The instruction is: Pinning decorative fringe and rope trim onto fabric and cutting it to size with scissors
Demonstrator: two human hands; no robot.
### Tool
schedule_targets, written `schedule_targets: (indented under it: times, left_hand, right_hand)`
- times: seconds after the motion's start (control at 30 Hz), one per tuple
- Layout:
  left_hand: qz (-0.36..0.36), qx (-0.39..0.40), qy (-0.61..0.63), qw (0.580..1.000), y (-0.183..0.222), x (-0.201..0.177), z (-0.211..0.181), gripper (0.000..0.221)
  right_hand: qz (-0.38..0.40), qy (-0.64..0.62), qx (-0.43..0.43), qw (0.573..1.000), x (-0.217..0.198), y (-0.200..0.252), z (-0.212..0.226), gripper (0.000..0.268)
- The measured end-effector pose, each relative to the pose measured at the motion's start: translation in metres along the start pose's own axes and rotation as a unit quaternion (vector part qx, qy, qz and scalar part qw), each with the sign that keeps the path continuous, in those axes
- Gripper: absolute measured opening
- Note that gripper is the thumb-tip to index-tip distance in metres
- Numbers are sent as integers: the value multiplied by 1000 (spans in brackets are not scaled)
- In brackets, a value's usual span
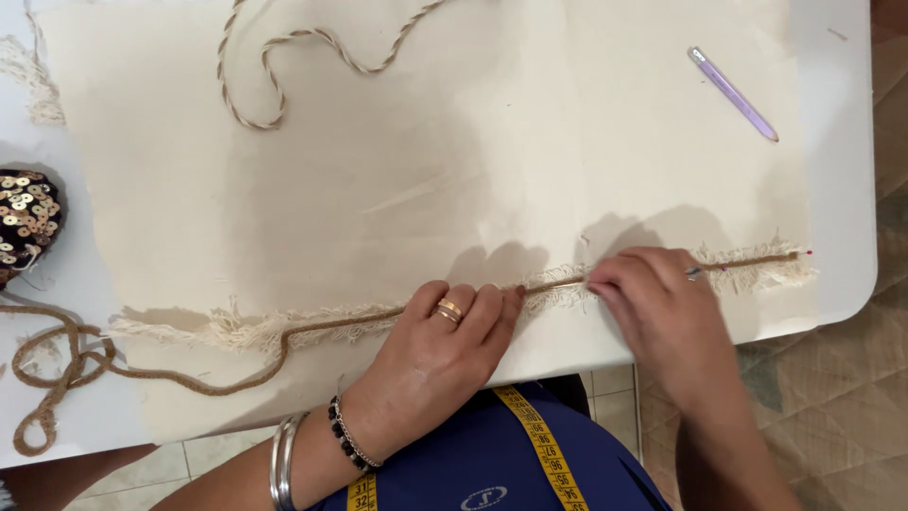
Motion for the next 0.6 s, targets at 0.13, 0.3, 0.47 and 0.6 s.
schedule_targets:
  times: [0.13, 0.3, 0.47, 0.6]
  left_hand:
    - [14, 13, -21, 1000, 0, 1, 0, 24]
    - [3, 13, -49, 999, -2, -3, -1, 19]
    - [-5, 8, -46, 999, -3, -7, -4, 17]
    - [-29, 18, -49, 998, -7, -15, -5, 10]
  right_hand:
    - [-18, -69, 24, 997, -6, 9, -2, 10]
    - [81, -161, 78, 981, 27, 1, 4, 12]
    - [43, -183, 77, 979, 9, 6, -9, 10]
    - [-52, -256, 105, 960, -31, 20, -20, 13]
Point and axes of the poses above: each hand's wrist, its own y-axis away from the middle knuckle, its own x-axis out of the palm, z = x × y, the point moved 8 cm from there along -y, towards the middle knuckle, and after that the axes turned 9 degrees about x, right-handed, at the moved point
